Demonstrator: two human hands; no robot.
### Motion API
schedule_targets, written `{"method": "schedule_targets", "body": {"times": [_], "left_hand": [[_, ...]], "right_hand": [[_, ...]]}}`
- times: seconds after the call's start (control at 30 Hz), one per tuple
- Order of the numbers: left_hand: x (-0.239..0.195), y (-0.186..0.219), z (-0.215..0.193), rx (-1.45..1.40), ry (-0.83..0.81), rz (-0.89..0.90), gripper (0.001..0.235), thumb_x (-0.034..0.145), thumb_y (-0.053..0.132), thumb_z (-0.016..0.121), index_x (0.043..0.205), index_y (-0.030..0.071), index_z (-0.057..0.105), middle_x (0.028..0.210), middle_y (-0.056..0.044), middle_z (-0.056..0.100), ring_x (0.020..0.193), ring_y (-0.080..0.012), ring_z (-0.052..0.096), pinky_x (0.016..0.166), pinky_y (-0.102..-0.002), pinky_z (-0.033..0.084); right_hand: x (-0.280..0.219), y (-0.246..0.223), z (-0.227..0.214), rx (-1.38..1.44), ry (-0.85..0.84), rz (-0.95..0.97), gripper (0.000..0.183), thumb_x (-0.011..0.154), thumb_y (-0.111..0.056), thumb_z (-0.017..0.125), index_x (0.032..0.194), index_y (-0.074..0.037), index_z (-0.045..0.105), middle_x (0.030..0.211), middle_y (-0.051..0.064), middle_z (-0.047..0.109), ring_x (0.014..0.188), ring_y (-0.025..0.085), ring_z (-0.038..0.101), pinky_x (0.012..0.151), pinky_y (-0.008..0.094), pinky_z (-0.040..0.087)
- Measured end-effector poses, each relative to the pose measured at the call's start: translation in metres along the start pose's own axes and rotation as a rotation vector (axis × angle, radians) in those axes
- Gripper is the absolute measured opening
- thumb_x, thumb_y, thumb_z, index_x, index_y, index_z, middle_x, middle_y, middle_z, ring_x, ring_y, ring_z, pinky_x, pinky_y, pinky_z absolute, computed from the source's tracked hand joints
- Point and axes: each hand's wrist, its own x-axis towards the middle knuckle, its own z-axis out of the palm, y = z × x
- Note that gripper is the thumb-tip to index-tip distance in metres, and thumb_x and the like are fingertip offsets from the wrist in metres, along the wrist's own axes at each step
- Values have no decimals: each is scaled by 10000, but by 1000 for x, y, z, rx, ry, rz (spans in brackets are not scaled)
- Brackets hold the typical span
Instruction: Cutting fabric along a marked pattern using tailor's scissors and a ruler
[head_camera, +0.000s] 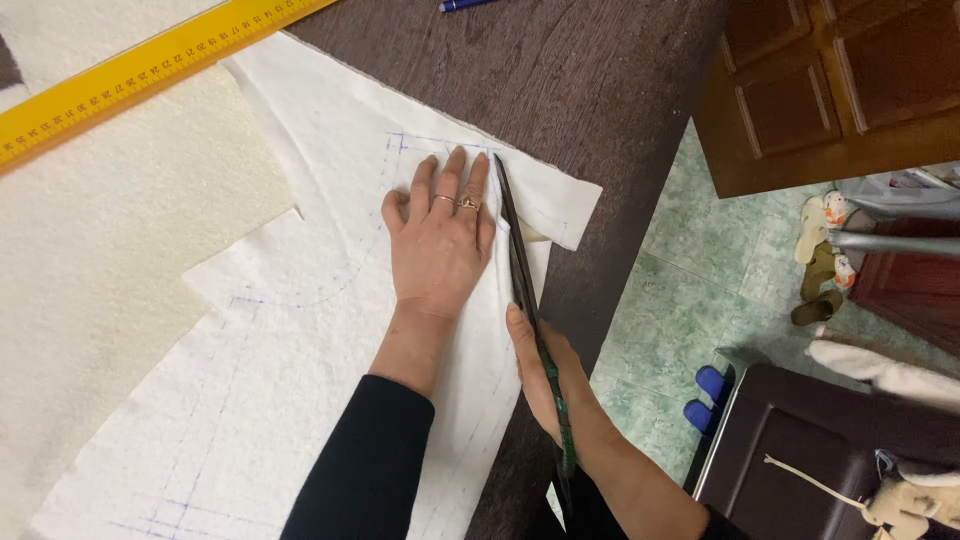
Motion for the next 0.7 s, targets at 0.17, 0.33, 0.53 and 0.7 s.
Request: {"method": "schedule_targets", "body": {"times": [0.17,0.33,0.53,0.7], "left_hand": [[0,0,2,-5,-3,-7,423,955,289,509,1363,188,561,1375,-3,544,1239,-251,490,926,-452,348],[0,1,0,1,3,6,408,967,288,512,1358,187,569,1370,-12,547,1237,-257,495,921,-457,352],[2,1,-2,5,-8,8,417,970,301,496,1364,184,571,1378,-5,540,1240,-257,485,923,-453,345],[0,0,-1,-22,-38,4,403,997,279,469,1376,173,556,1398,-8,529,1254,-264,463,921,-456,337]], "right_hand": [[-2,-3,5,155,-8,12,425,903,-532,519,718,-159,431,610,-56,321,527,71,312,502,279,260],[-12,-22,1,-66,-43,93,515,910,-603,394,710,-130,434,568,-5,376,502,123,350,524,302,282],[-15,-25,5,104,-66,113,560,934,-593,388,625,-129,332,476,-5,262,340,98,221,318,275,136],[-14,-34,8,105,-109,183,532,873,-668,370,704,-165,344,561,-34,288,451,98,250,386,283,214]]}}
